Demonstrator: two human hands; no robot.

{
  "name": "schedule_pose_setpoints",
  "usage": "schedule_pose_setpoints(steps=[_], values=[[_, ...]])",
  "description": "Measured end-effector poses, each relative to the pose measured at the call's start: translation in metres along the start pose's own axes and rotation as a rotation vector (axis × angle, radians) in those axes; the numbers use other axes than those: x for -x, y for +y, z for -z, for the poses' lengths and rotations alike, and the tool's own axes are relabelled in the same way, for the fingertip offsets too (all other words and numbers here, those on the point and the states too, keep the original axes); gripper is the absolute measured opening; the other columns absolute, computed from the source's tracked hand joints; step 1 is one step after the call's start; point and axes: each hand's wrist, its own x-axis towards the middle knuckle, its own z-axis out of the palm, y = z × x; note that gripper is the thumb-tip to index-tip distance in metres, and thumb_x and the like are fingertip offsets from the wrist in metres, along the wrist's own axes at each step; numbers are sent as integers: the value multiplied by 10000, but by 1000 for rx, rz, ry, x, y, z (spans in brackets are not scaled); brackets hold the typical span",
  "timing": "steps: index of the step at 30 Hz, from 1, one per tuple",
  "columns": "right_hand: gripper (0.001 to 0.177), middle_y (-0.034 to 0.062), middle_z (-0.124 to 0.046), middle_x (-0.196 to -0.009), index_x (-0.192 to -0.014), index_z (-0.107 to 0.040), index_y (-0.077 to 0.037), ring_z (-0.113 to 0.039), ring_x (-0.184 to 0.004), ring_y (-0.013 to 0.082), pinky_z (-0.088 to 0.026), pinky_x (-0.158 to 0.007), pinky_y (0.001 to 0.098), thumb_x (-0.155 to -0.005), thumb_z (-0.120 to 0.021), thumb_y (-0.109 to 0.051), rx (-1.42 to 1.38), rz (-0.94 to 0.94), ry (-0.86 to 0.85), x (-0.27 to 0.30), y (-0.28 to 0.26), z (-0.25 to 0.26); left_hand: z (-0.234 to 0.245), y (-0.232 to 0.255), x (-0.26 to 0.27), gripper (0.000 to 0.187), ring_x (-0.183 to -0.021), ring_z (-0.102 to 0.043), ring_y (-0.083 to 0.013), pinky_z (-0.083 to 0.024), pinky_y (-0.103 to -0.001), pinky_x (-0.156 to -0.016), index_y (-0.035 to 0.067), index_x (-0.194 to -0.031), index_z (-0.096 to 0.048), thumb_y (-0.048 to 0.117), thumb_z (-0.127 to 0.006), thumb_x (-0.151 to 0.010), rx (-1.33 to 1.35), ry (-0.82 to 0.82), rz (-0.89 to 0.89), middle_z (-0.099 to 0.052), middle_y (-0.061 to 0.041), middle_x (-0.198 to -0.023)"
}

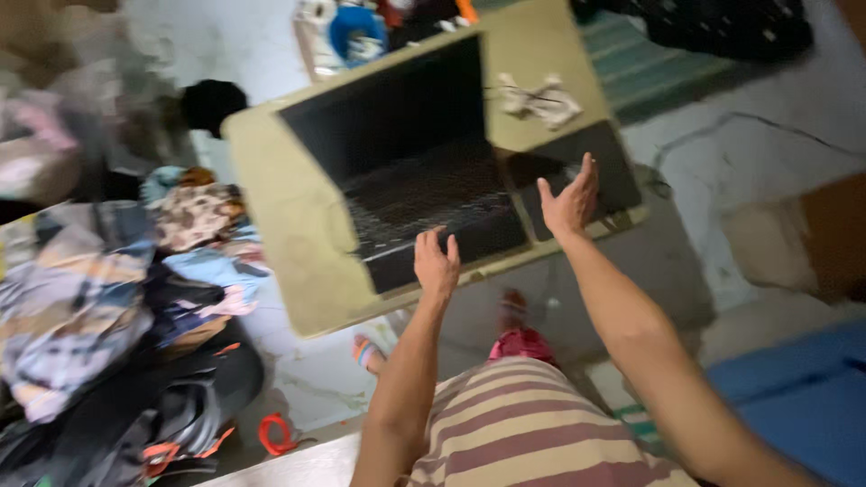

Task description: The person organizes multiple smartphones, a laptop, and a power adapter on a table, connecting a cable and placing small items into a bowl.

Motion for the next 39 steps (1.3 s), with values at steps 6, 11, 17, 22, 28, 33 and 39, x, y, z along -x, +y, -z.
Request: schedule_pose_setpoints(steps=[6,11,17,22,28,33,39], values=[[729,216,-320,-1685,-1632,-345,-107,-356,-1510,421,-321,-1228,548,-1076,-774,-306,-96,517,34,67,-196,-68,127,-103,-42,279,-1033,-632,-353,-518,-435,-901,75,-1188,-668,193,-697,-937,95,68,45,-648,-161,-1131],[694,159,-347,-1634,-1535,-455,-128,-380,-1475,366,-340,-1191,529,-950,-802,-263,-153,559,31,141,-357,-99,265,-214,-63,313,-973,-642,-308,-546,-411,-835,58,-1185,-668,199,-717,-910,107,106,75,-668,-148,-1125],[692,187,-331,-1602,-1479,-472,-79,-351,-1439,394,-300,-1153,553,-906,-814,-266,-82,407,-88,178,-447,-125,359,-307,-85,339,-911,-661,-284,-533,-415,-838,62,-1231,-666,199,-721,-927,-13,73,133,-707,-130,-1116],[654,133,-473,-1458,-1436,-500,-97,-456,-1350,362,-372,-1131,505,-876,-801,-253,-110,282,-125,172,-465,-137,354,-314,-119,422,-896,-672,-279,-535,-416,-846,54,-1287,-622,199,-738,-908,9,-41,3,-689,-143,-1149],[678,175,-546,-1374,-1438,-501,-72,-505,-1291,387,-430,-1093,470,-853,-805,-229,-267,265,-127,150,-484,-191,329,-274,-195,502,-921,-675,-271,-558,-398,-799,77,-1326,-600,190,-758,-863,84,-224,-92,-676,-135,-1174],[689,215,-536,-1392,-1436,-486,-51,-516,-1295,387,-456,-1077,458,-839,-791,-211,-421,183,-73,114,-496,-261,288,-292,-278,496,-932,-673,-275,-557,-402,-814,69,-1349,-570,187,-755,-904,93,-320,-245,-660,-148,-1173],[649,211,-549,-1373,-1410,-487,-29,-522,-1296,400,-454,-1094,470,-861,-797,-187,-390,66,-40,70,-517,-306,269,-367,-351,546,-913,-702,-267,-564,-407,-772,73,-1355,-561,223,-784,-880,3,-461,-119,-689,-151,-1122]])
